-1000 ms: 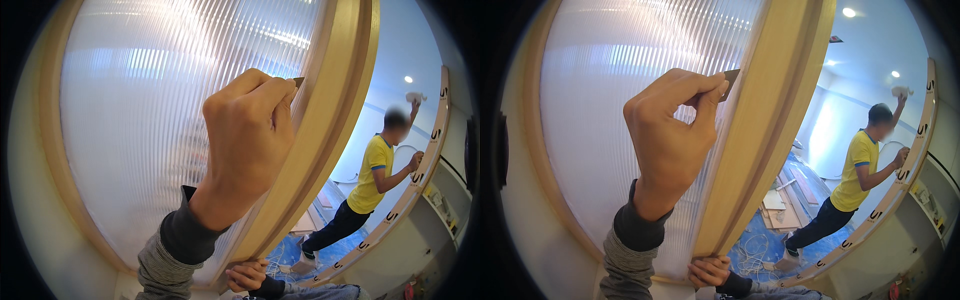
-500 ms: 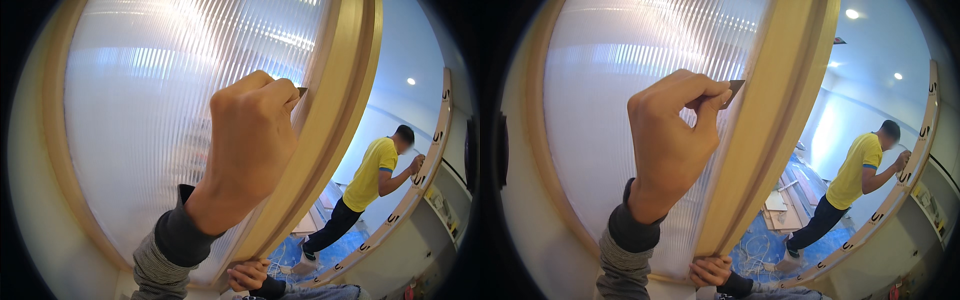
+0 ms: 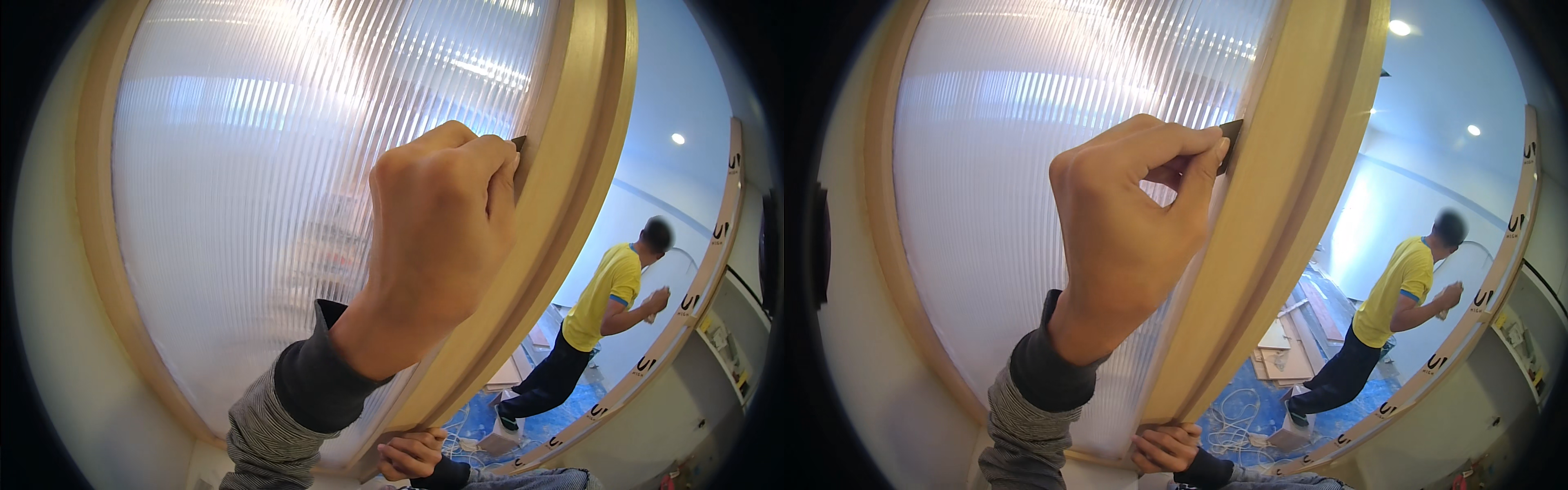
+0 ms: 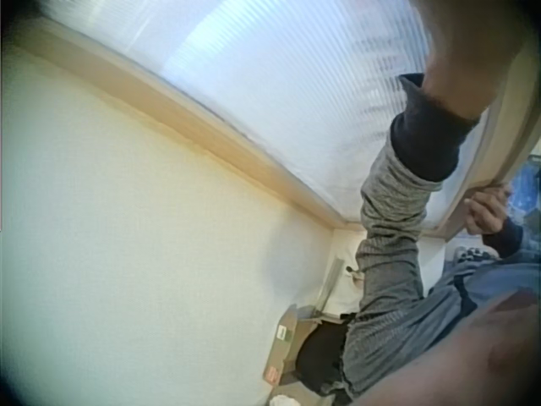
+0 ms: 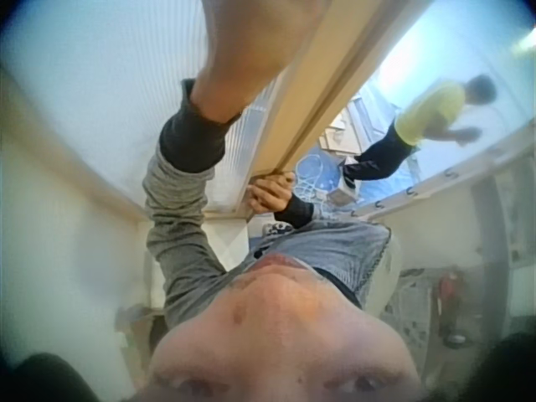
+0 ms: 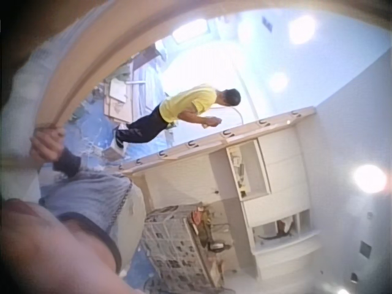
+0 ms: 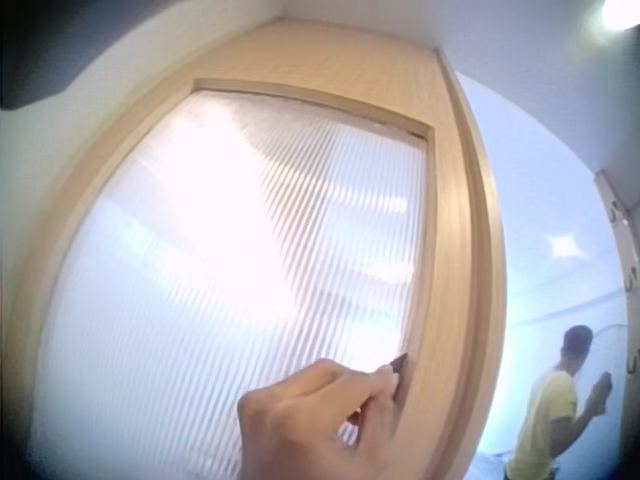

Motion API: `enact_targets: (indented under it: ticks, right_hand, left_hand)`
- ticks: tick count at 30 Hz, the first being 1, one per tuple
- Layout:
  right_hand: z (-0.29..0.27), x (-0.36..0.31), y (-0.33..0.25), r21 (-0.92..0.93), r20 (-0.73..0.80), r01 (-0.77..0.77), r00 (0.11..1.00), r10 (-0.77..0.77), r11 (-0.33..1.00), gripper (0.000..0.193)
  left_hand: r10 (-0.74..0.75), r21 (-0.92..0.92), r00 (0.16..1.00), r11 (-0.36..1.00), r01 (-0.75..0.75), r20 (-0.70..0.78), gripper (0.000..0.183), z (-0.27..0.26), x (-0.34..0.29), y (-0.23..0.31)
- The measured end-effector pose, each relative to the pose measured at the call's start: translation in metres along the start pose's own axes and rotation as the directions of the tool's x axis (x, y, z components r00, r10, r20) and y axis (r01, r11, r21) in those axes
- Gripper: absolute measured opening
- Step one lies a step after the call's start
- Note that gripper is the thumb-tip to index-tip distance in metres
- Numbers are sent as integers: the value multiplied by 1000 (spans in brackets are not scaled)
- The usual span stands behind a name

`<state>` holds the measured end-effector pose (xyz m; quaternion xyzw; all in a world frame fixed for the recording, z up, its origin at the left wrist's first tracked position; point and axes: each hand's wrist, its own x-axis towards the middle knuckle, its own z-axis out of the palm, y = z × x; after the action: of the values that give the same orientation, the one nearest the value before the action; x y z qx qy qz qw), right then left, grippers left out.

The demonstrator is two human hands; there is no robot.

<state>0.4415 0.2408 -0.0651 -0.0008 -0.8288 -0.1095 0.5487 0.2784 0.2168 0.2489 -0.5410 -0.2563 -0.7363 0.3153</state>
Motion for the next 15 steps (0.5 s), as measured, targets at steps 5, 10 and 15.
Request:
enact_targets:
  ticks: [5,10,15]
  right_hand:
    - [4,-3,0,-9,-26,15,1000,-15,1000,29]
    - [4,-3,0,-2,-31,7,1000,-7,1000,28]
    - [1,-5,1,-4,-3,0,1000,0,1000,30]
  left_hand:
    - [15,17,1000,1000,-15,14,7,-1,0,2]
    - [89,69,994,993,-93,63,4,-6,-1,4]
    - [57,2,998,998,-57,-13,4,-4,-6,0]
